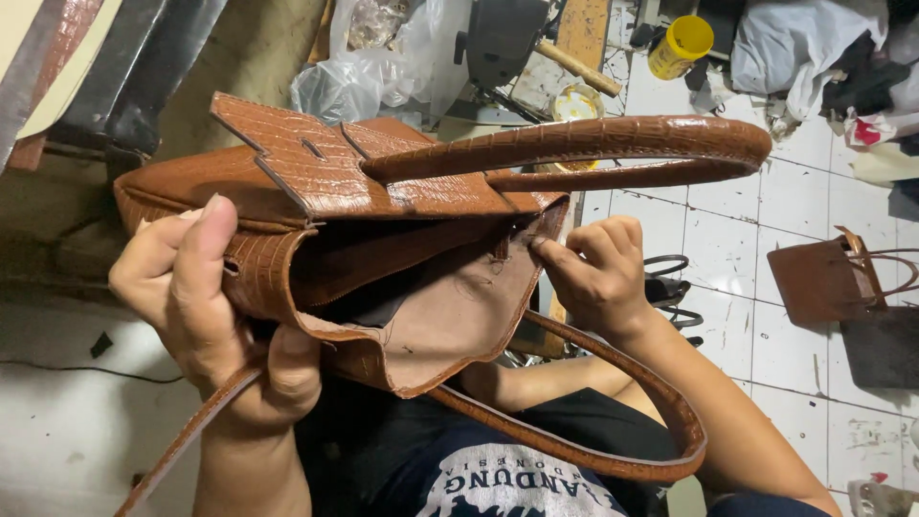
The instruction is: Applying adhesive to the edges of a leather handbag and its handles for assembly.
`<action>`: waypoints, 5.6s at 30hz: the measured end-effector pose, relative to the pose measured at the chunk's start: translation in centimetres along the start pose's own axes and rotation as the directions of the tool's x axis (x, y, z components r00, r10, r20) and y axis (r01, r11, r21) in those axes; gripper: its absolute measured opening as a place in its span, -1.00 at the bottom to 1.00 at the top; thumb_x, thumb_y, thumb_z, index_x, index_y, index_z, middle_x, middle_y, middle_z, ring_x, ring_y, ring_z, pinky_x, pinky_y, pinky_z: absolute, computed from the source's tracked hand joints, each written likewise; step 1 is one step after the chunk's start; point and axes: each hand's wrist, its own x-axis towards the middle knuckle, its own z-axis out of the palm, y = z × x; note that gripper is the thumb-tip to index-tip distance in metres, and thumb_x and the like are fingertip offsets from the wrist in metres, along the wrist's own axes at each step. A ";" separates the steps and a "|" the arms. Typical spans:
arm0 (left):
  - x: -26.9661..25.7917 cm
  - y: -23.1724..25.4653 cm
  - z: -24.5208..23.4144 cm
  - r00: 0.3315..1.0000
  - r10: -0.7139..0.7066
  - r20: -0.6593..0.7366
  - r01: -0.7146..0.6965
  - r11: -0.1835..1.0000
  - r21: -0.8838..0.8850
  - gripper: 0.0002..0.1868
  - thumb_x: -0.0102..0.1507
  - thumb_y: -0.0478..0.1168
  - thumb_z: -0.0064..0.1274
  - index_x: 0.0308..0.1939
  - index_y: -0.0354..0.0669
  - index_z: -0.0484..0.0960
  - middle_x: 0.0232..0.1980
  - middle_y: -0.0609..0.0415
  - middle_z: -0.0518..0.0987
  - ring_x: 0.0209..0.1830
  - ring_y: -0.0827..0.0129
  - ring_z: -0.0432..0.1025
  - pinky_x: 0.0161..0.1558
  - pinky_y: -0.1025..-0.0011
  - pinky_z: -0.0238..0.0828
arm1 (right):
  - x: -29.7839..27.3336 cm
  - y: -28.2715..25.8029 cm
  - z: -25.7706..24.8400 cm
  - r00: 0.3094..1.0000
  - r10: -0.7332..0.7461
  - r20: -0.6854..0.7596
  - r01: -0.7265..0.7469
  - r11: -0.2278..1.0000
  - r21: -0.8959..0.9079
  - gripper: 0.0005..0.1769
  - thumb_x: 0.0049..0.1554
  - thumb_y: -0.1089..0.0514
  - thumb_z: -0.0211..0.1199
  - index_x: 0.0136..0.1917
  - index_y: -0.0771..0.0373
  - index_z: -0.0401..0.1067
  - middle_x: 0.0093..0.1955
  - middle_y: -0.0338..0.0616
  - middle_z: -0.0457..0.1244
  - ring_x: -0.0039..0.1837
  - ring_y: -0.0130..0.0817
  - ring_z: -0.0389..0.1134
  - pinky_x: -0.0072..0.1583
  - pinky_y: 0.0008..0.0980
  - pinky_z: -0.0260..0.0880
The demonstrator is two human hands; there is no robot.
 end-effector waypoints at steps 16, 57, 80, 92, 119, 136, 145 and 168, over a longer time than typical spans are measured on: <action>-0.1 0.0 0.0 1.000 -0.018 -0.006 0.018 1.000 0.007 -0.15 0.41 0.28 -0.42 0.46 -0.43 0.22 0.31 -0.33 0.17 0.27 -0.09 0.16 0.38 0.04 0.20 | -0.8 -0.9 0.9 0.998 0.055 -0.034 -0.050 0.992 0.118 -0.85 0.10 0.23 0.51 -0.03 0.16 0.64 -0.10 -0.23 0.18 -0.10 -0.31 0.09 0.08 -0.24 0.11; -7.9 -1.7 2.6 0.927 0.199 -0.319 -0.177 0.979 0.098 -0.14 0.34 0.47 -0.48 0.57 0.09 0.14 0.35 -0.11 0.15 0.43 0.09 0.13 0.49 -0.02 0.11 | 9.1 0.3 -7.6 0.949 0.248 0.196 -0.298 0.493 0.817 -0.19 0.38 0.46 0.16 0.69 0.09 -0.15 0.23 0.10 0.37 0.25 -0.21 0.49 0.27 -0.39 0.66; -6.6 4.9 -2.3 0.975 0.172 0.140 -0.173 0.985 -0.005 -0.24 0.16 0.03 0.22 0.29 -0.27 0.27 0.34 -0.20 0.38 0.36 0.01 0.32 0.45 0.12 0.29 | 9.4 -1.8 -9.5 0.930 0.235 0.282 -0.354 0.375 0.856 -0.16 0.27 0.51 0.20 0.63 0.07 -0.09 0.13 0.03 0.38 0.10 -0.38 0.44 0.06 -0.53 0.45; -0.9 8.8 0.3 0.928 0.037 0.370 0.044 0.977 -0.208 -0.79 0.33 -0.17 -0.04 -0.08 -0.24 0.54 -0.28 0.04 0.54 -0.39 0.26 0.40 -0.25 0.34 0.36 | 1.2 -0.2 -9.4 0.805 0.317 0.502 -0.420 0.902 0.104 0.12 0.08 0.02 0.37 0.65 0.25 -0.27 0.37 0.23 0.19 0.24 0.14 0.33 0.19 -0.01 0.40; -3.1 6.4 3.9 0.801 -0.225 0.555 0.528 0.702 -0.477 -0.79 0.37 -0.17 -0.04 -0.17 -0.27 0.55 -0.39 0.18 0.43 -0.46 0.53 0.24 -0.36 0.53 0.22 | -7.6 3.8 1.8 0.620 0.519 0.589 -0.681 0.729 0.074 -0.05 0.05 -0.18 0.38 0.57 0.12 0.10 -0.08 -0.13 0.31 -0.13 -0.22 0.36 -0.04 -0.26 0.39; -2.3 6.5 4.1 0.794 -0.090 0.601 0.506 0.647 -0.571 -0.77 0.34 -0.17 -0.01 -0.10 -0.31 0.57 -0.34 0.16 0.43 -0.45 0.48 0.23 -0.36 0.49 0.19 | -0.1 12.0 8.0 0.597 0.565 0.570 -0.552 0.804 -0.219 -0.17 -0.18 -0.46 0.46 0.29 -0.14 0.51 0.64 0.13 -0.13 0.57 0.18 -0.18 0.47 0.20 -0.24; -2.7 4.9 4.6 0.726 -0.077 0.684 0.636 0.456 -0.623 -0.84 0.37 -0.19 -0.03 -0.22 -0.21 0.50 -0.34 0.18 0.39 -0.41 0.51 0.20 -0.33 0.52 0.15 | -1.6 11.6 5.3 0.741 0.544 0.393 -0.562 0.823 -0.081 -0.31 -0.09 -0.12 0.57 0.25 0.13 0.47 0.45 0.15 0.11 0.44 0.07 0.08 0.42 0.09 -0.06; -2.7 5.4 4.7 0.728 -0.062 0.683 0.618 0.490 -0.615 -0.85 0.37 -0.21 -0.04 -0.25 -0.20 0.46 -0.34 0.18 0.36 -0.39 0.48 0.19 -0.30 0.50 0.15 | -4.7 3.9 6.6 0.823 0.152 0.548 -0.209 0.977 0.043 -0.44 0.28 -0.17 0.01 0.53 -0.20 0.28 0.20 -0.01 0.26 0.01 -0.11 0.11 0.05 -0.14 0.01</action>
